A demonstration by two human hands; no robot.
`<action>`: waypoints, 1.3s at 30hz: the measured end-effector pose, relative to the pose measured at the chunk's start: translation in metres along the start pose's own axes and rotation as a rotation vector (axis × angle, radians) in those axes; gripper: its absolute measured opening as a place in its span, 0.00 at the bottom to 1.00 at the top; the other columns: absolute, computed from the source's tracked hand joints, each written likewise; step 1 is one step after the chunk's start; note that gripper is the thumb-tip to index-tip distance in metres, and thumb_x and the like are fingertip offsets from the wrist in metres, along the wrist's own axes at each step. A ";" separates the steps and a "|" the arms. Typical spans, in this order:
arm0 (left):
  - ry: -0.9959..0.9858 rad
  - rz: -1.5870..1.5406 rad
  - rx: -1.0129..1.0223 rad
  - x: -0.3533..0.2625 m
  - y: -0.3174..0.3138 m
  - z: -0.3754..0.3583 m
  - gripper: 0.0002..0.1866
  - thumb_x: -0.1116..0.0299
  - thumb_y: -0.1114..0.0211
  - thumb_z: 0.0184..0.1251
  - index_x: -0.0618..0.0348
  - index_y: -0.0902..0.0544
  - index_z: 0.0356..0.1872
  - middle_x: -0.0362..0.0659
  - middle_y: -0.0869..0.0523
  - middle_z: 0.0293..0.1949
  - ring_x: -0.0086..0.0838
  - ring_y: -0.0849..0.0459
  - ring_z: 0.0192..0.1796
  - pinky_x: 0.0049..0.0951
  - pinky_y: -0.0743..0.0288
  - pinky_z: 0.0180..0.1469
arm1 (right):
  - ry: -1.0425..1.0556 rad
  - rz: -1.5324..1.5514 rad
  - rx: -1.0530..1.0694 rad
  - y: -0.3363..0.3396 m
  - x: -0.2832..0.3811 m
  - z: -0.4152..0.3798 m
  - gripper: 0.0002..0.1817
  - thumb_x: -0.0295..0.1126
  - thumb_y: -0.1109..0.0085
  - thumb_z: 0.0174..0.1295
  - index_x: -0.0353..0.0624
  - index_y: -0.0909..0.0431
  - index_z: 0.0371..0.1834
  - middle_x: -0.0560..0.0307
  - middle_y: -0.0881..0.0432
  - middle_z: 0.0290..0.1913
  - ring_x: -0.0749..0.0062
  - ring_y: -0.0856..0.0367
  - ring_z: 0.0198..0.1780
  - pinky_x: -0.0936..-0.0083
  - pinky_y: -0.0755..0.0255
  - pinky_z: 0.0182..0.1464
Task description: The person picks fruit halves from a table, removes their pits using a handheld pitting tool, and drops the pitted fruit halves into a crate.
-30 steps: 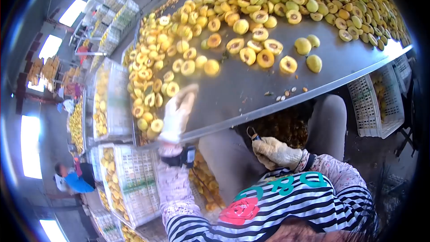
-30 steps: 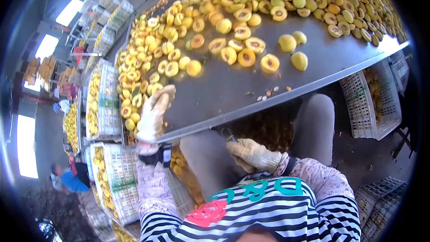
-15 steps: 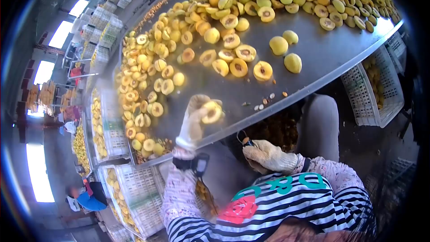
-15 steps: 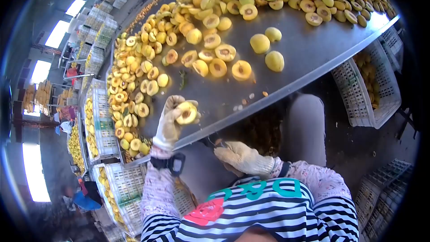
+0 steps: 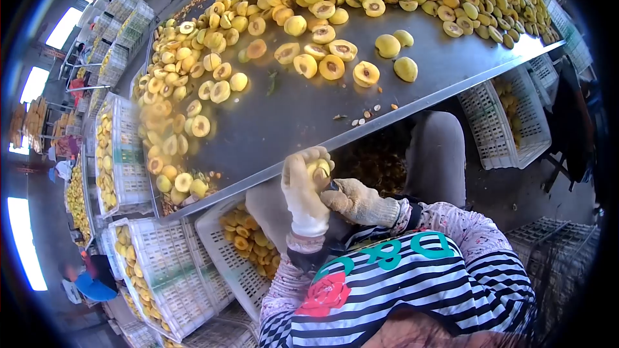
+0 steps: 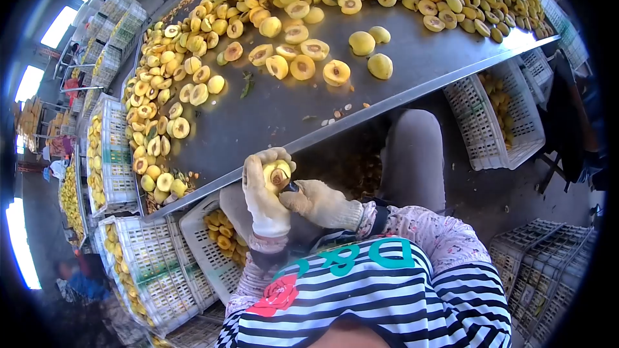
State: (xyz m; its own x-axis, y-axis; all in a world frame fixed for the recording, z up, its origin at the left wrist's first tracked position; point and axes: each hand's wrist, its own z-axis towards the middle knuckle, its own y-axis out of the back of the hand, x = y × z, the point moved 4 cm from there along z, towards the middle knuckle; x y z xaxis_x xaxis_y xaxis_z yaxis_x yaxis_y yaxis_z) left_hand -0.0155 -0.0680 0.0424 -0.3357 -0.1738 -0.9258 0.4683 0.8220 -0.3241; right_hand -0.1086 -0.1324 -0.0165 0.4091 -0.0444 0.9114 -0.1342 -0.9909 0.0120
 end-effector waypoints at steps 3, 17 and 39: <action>-0.336 0.042 0.051 -0.017 0.005 -0.016 0.11 0.65 0.46 0.78 0.63 0.20 0.44 0.50 0.15 0.48 0.30 0.17 0.46 0.28 0.21 0.49 | 0.183 0.064 0.063 -0.007 0.014 -0.003 0.27 0.55 0.45 0.71 0.40 0.20 0.54 0.49 0.14 0.42 0.60 0.16 0.45 0.67 0.24 0.52; -0.661 0.025 0.217 -0.030 0.018 -0.035 0.23 0.66 0.44 0.78 0.71 0.26 0.66 0.52 0.14 0.51 0.32 0.16 0.54 0.33 0.23 0.60 | -0.162 0.515 0.583 -0.017 0.040 -0.033 0.24 0.50 0.51 0.76 0.44 0.25 0.26 0.69 0.33 0.16 0.80 0.37 0.17 0.78 0.43 0.20; 0.221 -0.244 0.733 -0.005 0.020 0.015 0.19 0.68 0.44 0.75 0.72 0.18 0.58 0.51 0.10 0.35 0.39 0.12 0.38 0.34 0.17 0.44 | -0.164 0.626 0.465 -0.024 0.019 -0.032 0.23 0.53 0.49 0.76 0.50 0.31 0.27 0.72 0.36 0.18 0.86 0.42 0.15 0.84 0.47 0.15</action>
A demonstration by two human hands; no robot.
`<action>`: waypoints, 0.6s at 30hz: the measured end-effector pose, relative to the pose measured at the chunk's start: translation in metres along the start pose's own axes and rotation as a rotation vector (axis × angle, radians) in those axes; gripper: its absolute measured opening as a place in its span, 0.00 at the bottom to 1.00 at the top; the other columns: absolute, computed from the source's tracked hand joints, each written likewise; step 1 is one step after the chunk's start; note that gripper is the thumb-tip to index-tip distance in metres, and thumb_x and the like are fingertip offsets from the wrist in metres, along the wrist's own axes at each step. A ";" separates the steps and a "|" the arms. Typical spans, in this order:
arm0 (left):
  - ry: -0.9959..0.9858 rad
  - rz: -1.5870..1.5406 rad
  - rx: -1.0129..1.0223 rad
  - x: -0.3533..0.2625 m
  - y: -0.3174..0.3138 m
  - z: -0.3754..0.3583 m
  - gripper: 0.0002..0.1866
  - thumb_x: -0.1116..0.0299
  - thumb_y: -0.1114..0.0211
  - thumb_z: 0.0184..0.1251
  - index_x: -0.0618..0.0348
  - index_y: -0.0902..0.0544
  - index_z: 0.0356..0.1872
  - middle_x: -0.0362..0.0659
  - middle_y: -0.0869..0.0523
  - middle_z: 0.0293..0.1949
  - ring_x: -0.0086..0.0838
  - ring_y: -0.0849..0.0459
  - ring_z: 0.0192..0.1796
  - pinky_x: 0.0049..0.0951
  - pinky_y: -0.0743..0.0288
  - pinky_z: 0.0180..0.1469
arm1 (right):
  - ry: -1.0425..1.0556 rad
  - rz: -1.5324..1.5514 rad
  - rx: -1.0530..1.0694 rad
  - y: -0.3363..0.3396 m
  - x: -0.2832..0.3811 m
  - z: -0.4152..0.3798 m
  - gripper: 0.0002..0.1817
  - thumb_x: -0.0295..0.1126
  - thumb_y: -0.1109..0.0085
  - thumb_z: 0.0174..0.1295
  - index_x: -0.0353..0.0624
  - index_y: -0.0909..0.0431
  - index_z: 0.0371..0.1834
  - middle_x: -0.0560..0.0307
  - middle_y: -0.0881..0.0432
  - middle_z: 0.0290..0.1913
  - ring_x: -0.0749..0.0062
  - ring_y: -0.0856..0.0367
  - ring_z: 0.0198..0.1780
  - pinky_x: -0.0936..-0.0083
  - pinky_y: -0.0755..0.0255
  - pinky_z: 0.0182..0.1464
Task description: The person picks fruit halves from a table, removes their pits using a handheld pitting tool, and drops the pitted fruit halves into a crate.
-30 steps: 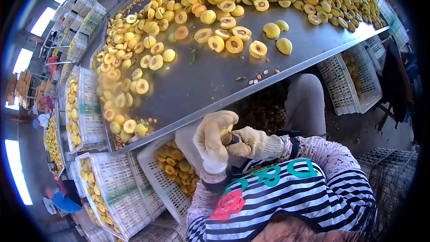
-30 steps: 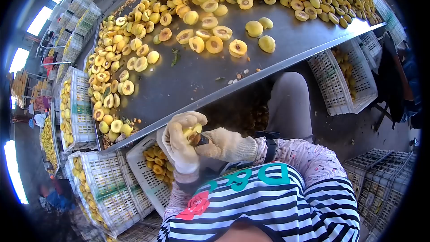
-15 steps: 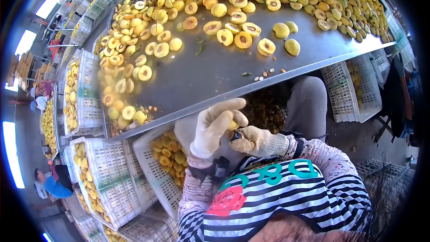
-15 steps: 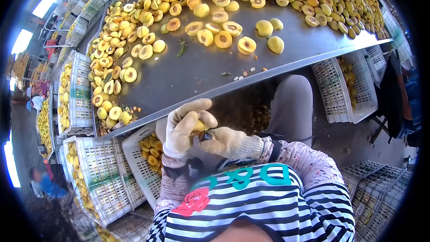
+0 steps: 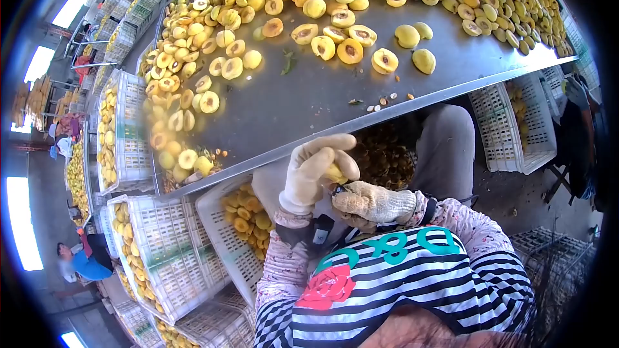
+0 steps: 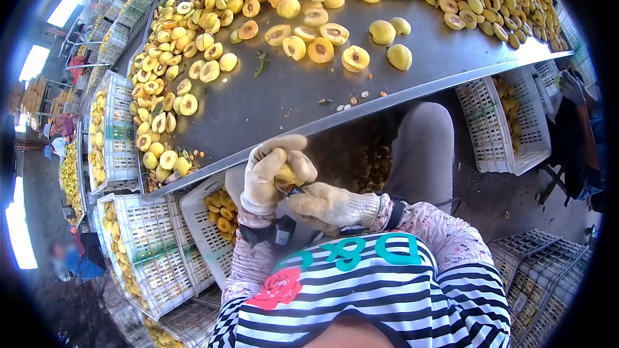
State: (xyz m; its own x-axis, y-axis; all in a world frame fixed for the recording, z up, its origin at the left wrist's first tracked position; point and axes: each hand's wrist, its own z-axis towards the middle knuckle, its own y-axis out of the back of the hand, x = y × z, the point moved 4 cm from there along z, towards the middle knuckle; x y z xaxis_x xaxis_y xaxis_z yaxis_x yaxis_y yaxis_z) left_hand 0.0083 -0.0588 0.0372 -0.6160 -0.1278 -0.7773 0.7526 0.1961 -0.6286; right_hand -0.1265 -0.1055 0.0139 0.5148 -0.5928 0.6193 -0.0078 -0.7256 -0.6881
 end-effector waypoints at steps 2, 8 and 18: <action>0.141 0.109 0.092 -0.003 -0.006 0.002 0.19 0.69 0.44 0.73 0.75 0.17 0.55 0.51 0.11 0.33 0.40 0.12 0.37 0.36 0.17 0.44 | -0.081 0.045 0.047 -0.002 0.001 -0.004 0.23 0.54 0.47 0.75 0.50 0.31 0.26 0.72 0.36 0.18 0.88 0.42 0.14 0.86 0.48 0.15; -0.120 -0.402 0.244 0.028 -0.019 0.020 0.18 0.67 0.45 0.77 0.70 0.19 0.58 0.46 0.12 0.33 0.37 0.14 0.37 0.35 0.20 0.46 | -0.026 0.579 0.528 0.009 -0.021 -0.001 0.27 0.60 0.44 0.71 0.49 0.30 0.28 0.73 0.37 0.15 0.90 0.44 0.14 0.90 0.50 0.14; 0.019 1.530 -0.542 -0.057 0.034 -0.095 0.11 0.69 0.38 0.73 0.62 0.14 0.50 0.48 0.11 0.45 0.34 0.13 0.46 0.31 0.20 0.50 | -0.064 -0.148 -0.294 0.023 -0.004 0.005 0.21 0.52 0.49 0.76 0.49 0.28 0.29 0.70 0.34 0.20 0.85 0.41 0.16 0.83 0.48 0.17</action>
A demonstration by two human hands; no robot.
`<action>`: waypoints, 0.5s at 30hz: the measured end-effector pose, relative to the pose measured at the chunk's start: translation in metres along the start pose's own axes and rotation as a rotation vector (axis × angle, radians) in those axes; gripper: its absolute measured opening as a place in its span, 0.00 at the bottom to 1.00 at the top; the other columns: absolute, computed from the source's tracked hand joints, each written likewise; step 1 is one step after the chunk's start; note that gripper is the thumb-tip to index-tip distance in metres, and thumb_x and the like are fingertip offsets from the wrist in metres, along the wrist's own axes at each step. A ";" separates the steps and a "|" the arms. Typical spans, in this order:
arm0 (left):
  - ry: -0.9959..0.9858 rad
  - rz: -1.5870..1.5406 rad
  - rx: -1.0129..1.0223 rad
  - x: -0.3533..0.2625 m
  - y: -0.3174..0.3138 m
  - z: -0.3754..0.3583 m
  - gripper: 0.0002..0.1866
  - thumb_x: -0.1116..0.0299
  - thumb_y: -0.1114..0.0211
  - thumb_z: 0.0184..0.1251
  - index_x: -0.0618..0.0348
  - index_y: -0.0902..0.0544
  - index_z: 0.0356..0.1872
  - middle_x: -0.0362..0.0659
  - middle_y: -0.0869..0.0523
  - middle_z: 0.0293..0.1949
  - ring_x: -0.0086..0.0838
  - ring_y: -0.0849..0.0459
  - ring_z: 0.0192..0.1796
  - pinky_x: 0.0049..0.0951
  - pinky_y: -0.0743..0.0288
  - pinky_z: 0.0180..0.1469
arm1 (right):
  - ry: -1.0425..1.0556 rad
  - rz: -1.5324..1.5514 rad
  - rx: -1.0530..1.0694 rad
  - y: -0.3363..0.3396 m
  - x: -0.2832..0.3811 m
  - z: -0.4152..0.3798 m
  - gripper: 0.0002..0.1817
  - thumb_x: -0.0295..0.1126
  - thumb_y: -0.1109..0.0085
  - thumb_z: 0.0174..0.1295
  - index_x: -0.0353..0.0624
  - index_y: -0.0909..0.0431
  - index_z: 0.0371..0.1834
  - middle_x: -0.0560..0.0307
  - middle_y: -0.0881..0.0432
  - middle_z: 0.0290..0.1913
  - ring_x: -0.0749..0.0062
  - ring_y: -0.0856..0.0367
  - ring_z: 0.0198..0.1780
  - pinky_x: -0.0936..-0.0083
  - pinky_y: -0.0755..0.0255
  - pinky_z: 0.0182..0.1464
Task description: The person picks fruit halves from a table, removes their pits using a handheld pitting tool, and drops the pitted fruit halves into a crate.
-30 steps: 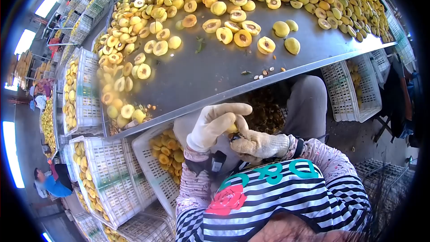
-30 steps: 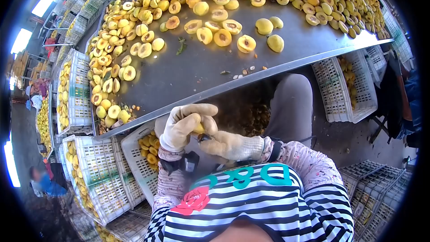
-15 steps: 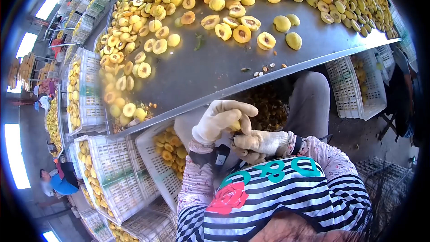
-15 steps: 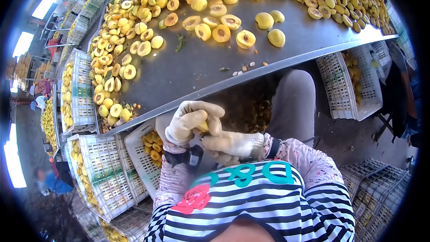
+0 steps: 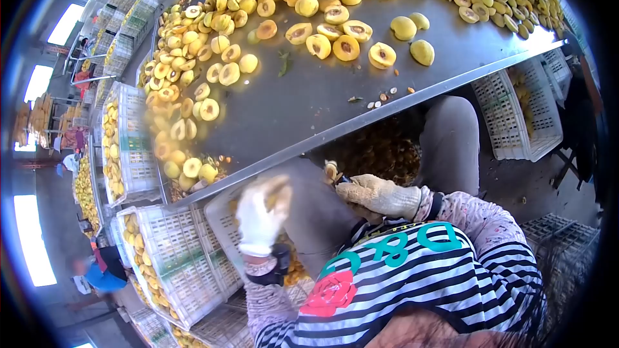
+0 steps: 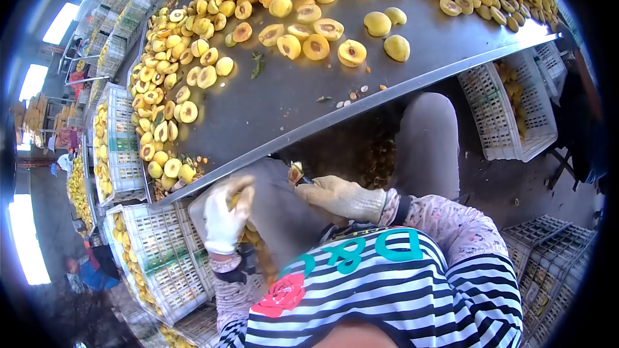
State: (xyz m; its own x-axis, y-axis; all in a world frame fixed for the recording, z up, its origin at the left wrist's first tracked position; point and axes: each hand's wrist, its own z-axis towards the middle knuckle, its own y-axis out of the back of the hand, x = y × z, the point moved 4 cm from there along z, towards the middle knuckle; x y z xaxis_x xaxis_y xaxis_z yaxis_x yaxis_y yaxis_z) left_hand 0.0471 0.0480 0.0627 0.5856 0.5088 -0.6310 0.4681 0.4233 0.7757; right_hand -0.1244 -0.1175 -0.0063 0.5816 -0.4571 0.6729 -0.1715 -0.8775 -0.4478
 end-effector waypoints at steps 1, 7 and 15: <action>-0.196 0.445 -0.114 -0.006 0.017 0.002 0.11 0.71 0.36 0.71 0.62 0.13 0.50 0.48 0.11 0.47 0.31 0.13 0.47 0.29 0.20 0.49 | -0.001 0.132 0.031 -0.003 0.003 -0.002 0.20 0.52 0.49 0.76 0.49 0.27 0.32 0.68 0.32 0.20 0.83 0.40 0.16 0.82 0.47 0.17; -0.348 -0.087 -0.130 -0.054 0.022 0.095 0.14 0.71 0.37 0.72 0.63 0.15 0.55 0.52 0.16 0.60 0.39 0.16 0.59 0.34 0.24 0.62 | 0.224 0.132 -0.143 0.022 0.011 0.000 0.22 0.50 0.54 0.77 0.45 0.28 0.32 0.64 0.28 0.17 0.79 0.33 0.14 0.80 0.43 0.16; -0.449 0.147 -0.043 -0.032 -0.087 0.293 0.24 0.68 0.45 0.75 0.46 0.26 0.71 0.54 0.28 0.73 0.46 0.35 0.78 0.36 0.42 0.78 | 0.195 0.353 -0.153 0.066 0.017 -0.025 0.17 0.46 0.51 0.76 0.44 0.30 0.35 0.62 0.29 0.19 0.76 0.35 0.15 0.77 0.40 0.20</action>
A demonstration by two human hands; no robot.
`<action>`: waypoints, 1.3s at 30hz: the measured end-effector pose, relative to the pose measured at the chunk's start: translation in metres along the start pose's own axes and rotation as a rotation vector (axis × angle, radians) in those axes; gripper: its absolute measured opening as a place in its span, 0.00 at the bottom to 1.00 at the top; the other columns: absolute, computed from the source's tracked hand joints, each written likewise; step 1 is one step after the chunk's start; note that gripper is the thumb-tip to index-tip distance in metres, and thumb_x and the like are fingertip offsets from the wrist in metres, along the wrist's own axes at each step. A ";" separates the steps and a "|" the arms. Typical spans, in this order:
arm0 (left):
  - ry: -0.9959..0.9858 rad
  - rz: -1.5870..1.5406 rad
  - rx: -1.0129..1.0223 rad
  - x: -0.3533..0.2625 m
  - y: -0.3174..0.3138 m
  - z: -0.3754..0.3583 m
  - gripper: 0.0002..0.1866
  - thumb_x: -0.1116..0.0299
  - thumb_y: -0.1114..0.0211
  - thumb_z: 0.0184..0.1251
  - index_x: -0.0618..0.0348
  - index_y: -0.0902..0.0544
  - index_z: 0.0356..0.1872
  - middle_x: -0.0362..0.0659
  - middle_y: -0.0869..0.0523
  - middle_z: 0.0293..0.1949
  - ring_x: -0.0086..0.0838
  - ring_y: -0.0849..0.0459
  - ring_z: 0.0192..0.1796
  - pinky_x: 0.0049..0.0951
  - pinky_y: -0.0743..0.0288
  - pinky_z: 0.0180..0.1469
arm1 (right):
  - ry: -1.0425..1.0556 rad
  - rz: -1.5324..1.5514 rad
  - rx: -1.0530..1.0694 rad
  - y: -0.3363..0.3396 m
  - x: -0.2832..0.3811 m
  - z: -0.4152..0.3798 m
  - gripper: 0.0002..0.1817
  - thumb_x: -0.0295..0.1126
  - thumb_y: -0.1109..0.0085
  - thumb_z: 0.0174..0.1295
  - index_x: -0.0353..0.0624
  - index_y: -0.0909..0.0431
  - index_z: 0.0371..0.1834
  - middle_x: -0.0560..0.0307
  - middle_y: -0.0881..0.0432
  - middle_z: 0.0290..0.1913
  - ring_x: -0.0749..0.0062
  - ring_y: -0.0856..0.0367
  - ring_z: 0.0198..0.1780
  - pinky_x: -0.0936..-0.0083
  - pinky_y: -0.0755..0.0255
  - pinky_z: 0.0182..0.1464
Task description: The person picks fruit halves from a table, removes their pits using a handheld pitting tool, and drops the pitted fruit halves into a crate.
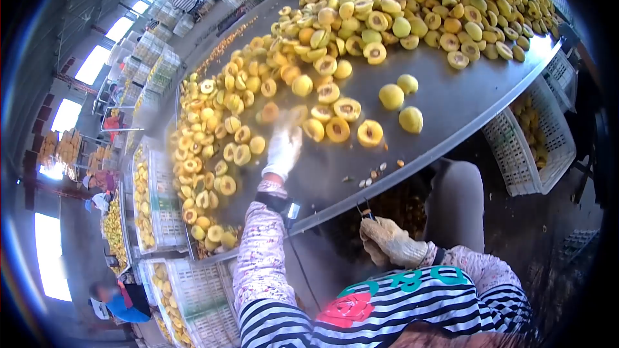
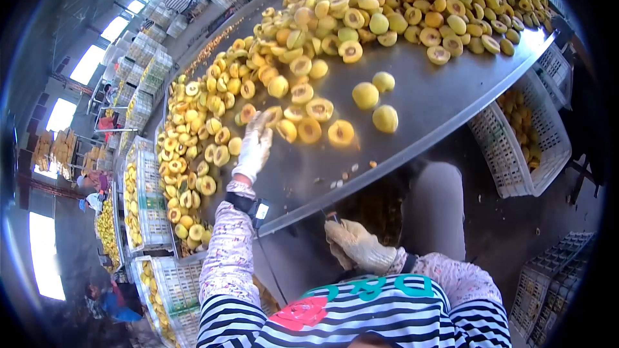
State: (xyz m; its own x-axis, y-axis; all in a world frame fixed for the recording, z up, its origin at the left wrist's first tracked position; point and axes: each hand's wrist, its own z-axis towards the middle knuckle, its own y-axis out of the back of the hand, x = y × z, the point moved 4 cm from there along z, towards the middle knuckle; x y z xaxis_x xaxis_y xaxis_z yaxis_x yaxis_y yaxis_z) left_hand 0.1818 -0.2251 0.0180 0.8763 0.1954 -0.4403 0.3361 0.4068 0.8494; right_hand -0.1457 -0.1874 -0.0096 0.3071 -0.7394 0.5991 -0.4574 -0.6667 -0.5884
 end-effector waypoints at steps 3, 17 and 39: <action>-0.057 0.202 0.197 -0.010 -0.041 0.017 0.26 0.72 0.43 0.69 0.42 0.22 0.68 0.51 0.27 0.72 0.43 0.27 0.72 0.35 0.33 0.74 | 0.008 0.027 0.018 0.011 0.006 0.001 0.20 0.50 0.50 0.76 0.45 0.29 0.36 0.62 0.29 0.19 0.76 0.34 0.17 0.76 0.41 0.20; 0.664 -1.601 0.029 -0.131 0.001 -0.159 0.12 0.69 0.35 0.70 0.58 0.27 0.47 0.54 0.16 0.47 0.41 0.14 0.51 0.43 0.14 0.51 | 0.224 -0.299 0.107 -0.028 0.000 0.000 0.14 0.45 0.48 0.76 0.47 0.27 0.37 0.66 0.30 0.22 0.81 0.35 0.21 0.79 0.41 0.24; 0.241 -1.300 -0.465 -0.147 0.039 -0.196 0.13 0.67 0.45 0.79 0.67 0.16 0.44 0.48 0.14 0.48 0.30 0.16 0.46 0.27 0.21 0.48 | 0.123 -0.418 0.356 -0.067 -0.010 0.020 0.21 0.51 0.47 0.75 0.42 0.19 0.40 0.59 0.22 0.27 0.72 0.23 0.29 0.75 0.29 0.34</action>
State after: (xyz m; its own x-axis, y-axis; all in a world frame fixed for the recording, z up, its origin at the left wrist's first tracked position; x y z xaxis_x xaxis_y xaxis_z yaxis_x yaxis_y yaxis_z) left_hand -0.0015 -0.0632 0.0592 -0.0653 -0.4173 -0.9064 0.6656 0.6586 -0.3511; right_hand -0.1016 -0.1370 0.0136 0.2926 -0.4033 0.8670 -0.0016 -0.9069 -0.4213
